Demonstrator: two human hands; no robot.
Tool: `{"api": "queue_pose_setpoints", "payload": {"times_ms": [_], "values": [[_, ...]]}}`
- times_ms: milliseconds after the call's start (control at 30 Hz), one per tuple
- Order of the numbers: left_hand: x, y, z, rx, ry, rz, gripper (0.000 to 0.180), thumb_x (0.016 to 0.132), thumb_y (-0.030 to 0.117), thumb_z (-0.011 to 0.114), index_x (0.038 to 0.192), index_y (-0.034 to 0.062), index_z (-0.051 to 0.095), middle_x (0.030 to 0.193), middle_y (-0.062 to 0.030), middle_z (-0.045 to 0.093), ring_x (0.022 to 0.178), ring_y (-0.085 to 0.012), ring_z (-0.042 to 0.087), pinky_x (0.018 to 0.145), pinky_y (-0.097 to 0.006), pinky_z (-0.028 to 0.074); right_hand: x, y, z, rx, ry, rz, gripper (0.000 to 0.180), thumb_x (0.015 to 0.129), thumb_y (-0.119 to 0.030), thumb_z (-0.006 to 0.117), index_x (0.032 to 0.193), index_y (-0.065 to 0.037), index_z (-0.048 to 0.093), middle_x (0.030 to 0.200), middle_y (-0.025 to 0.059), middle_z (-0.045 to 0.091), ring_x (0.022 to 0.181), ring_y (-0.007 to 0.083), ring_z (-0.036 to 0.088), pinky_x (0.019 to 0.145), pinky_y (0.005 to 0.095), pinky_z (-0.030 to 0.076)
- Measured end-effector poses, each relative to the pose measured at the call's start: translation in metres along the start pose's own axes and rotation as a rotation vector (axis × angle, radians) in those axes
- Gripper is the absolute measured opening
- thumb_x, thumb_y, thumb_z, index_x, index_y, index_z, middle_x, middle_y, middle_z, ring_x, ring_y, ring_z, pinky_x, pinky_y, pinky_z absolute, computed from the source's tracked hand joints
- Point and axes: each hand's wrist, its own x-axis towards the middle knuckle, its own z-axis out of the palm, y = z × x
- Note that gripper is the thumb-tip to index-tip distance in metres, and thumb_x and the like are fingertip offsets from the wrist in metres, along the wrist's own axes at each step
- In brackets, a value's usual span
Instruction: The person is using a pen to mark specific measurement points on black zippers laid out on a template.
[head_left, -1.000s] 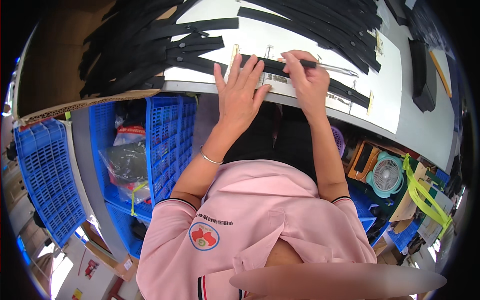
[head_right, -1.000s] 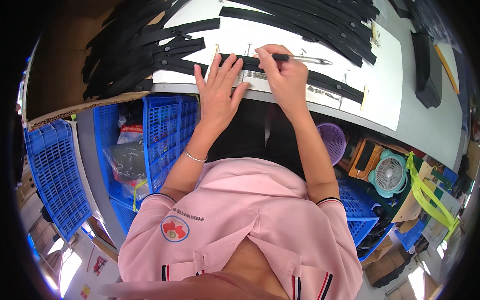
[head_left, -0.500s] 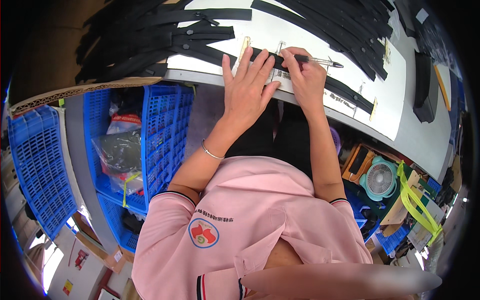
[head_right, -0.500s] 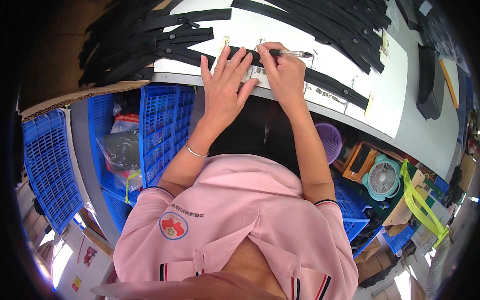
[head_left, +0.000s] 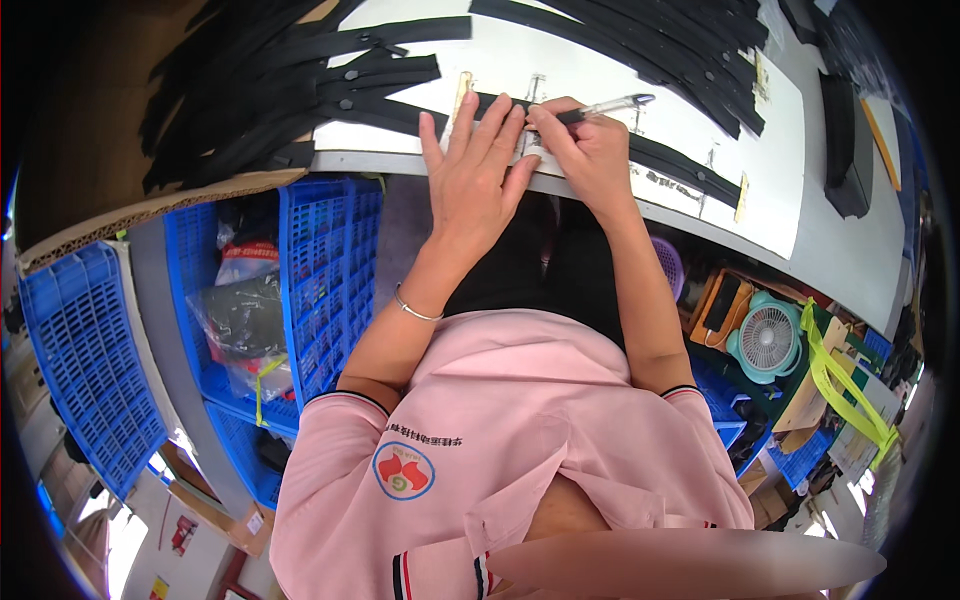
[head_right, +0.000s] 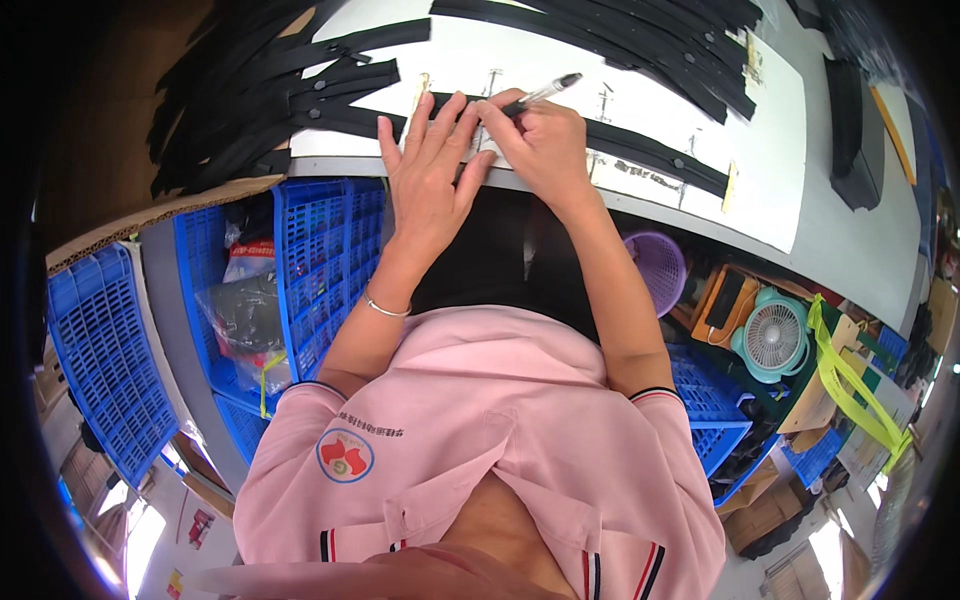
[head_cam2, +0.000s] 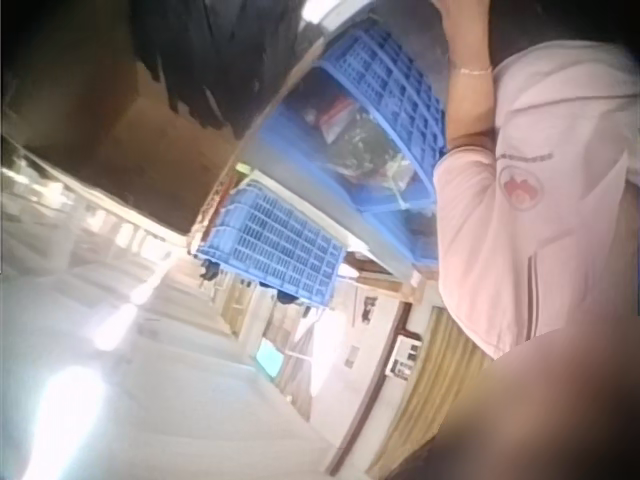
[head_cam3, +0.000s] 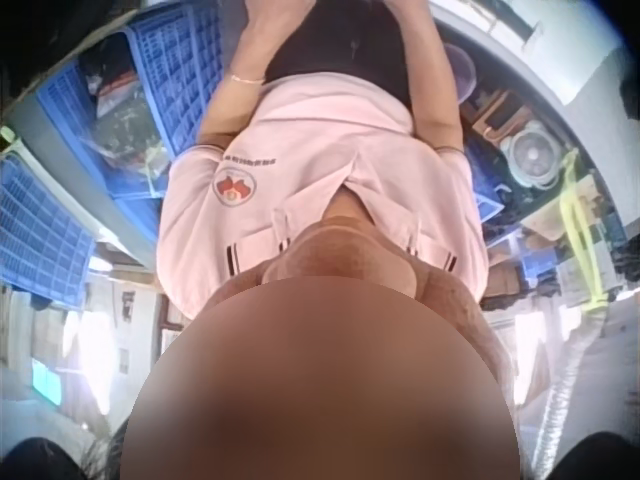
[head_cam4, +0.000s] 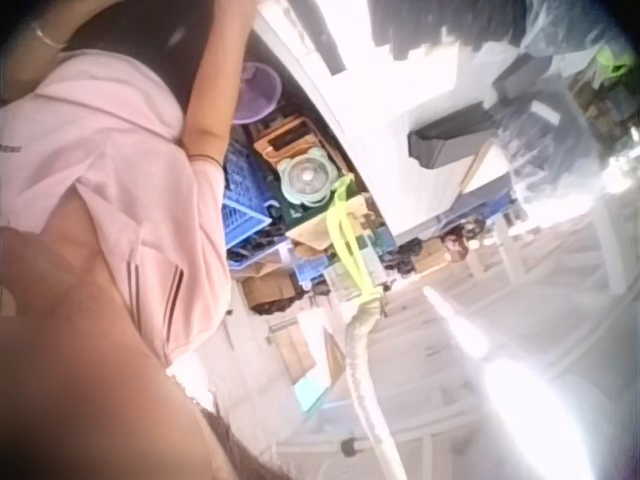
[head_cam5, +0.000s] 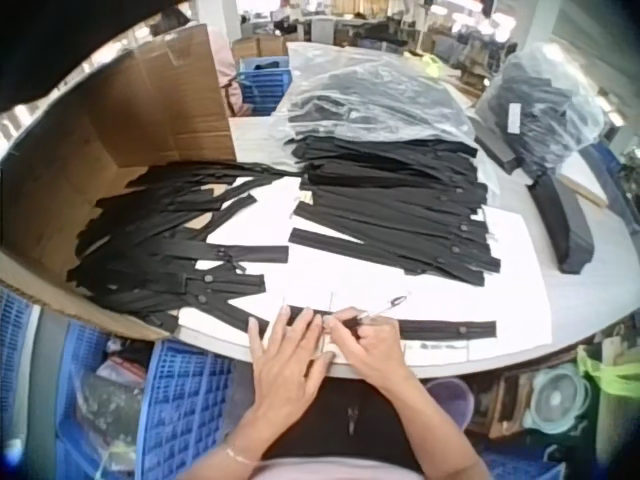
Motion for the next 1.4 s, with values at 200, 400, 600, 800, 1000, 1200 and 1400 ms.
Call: {"api": "queue_pose_setpoints", "payload": {"times_ms": [200,400,600,800,1000,1200,1400], "values": [[-0.001,-0.001,0.001,0.037,-0.034,-0.015,0.049,0.090,0.027,0.076,0.134,0.0081,0.066,0.144,-0.0061,0.061,0.143,-0.0326,0.045,0.122,-0.061,0.011,-0.014,-0.006,-0.019,0.185,0.117,0.047,0.017,0.095,-0.013,0.070,0.091,0.002,0.076,0.074,0.0039,0.075,0.060,0.0065,0.062,0.056,0.0247,0.048],[-0.002,-0.001,0.001,0.049,-0.043,-0.024,0.049,0.093,0.028,0.073,0.139,0.0112,0.064,0.147,-0.0047,0.059,0.145,-0.0312,0.044,0.123,-0.060,0.010,-0.025,0.012,-0.075,0.002,0.379,0.048,0.016,0.097,-0.011,0.069,0.091,0.002,0.076,0.074,0.0030,0.073,0.061,0.0040,0.059,0.056,0.0204,0.044],[-0.003,-0.001,0.000,0.048,-0.062,-0.032,0.051,0.095,0.027,0.071,0.144,0.0146,0.062,0.150,-0.0040,0.058,0.148,-0.0302,0.041,0.123,-0.059,0.010,-0.027,0.036,-0.073,-0.026,0.349,0.054,0.022,0.096,-0.010,0.069,0.082,0.006,0.073,0.080,0.0006,0.074,0.057,0.0033,0.055,0.052,0.0227,0.040],[-0.002,0.000,0.000,0.052,-0.075,-0.027,0.049,0.095,0.027,0.072,0.140,0.0104,0.063,0.148,-0.0069,0.058,0.148,-0.0322,0.041,0.123,-0.060,0.009,-0.025,0.031,-0.072,-0.094,0.345,0.040,0.020,0.095,-0.010,0.070,0.083,0.006,0.072,0.076,0.0022,0.073,0.056,0.0052,0.056,0.053,0.0240,0.042],[0.012,0.031,0.013,-0.115,-0.019,0.024,0.047,0.094,0.023,0.072,0.138,0.0091,0.064,0.146,-0.0113,0.058,0.142,-0.0335,0.047,0.122,-0.058,0.018,-0.024,0.031,-0.072,-0.165,0.339,0.006,0.018,0.094,-0.012,0.072,0.085,0.004,0.072,0.069,0.0047,0.069,0.054,0.0086,0.057,0.054,0.0260,0.044],[0.038,0.059,0.046,-0.318,0.096,0.112,0.013,0.083,0.008,0.077,0.096,0.0070,0.078,0.103,-0.0035,0.071,0.100,-0.0237,0.062,0.092,-0.039,0.042,-0.024,0.035,-0.070,-0.182,0.348,-0.002,0.019,0.094,-0.013,0.072,0.085,0.004,0.072,0.069,0.0054,0.070,0.054,0.0090,0.059,0.053,0.0254,0.045],[0.041,0.059,0.053,-0.313,0.132,0.119,0.011,0.077,0.007,0.080,0.087,0.0078,0.075,0.097,-0.0004,0.069,0.095,-0.0224,0.061,0.089,-0.040,0.042,-0.029,0.033,-0.074,0.025,0.335,0.053,0.020,0.092,-0.010,0.072,0.081,0.006,0.071,0.069,0.0050,0.071,0.056,0.0071,0.059,0.051,0.0258,0.044]]}}
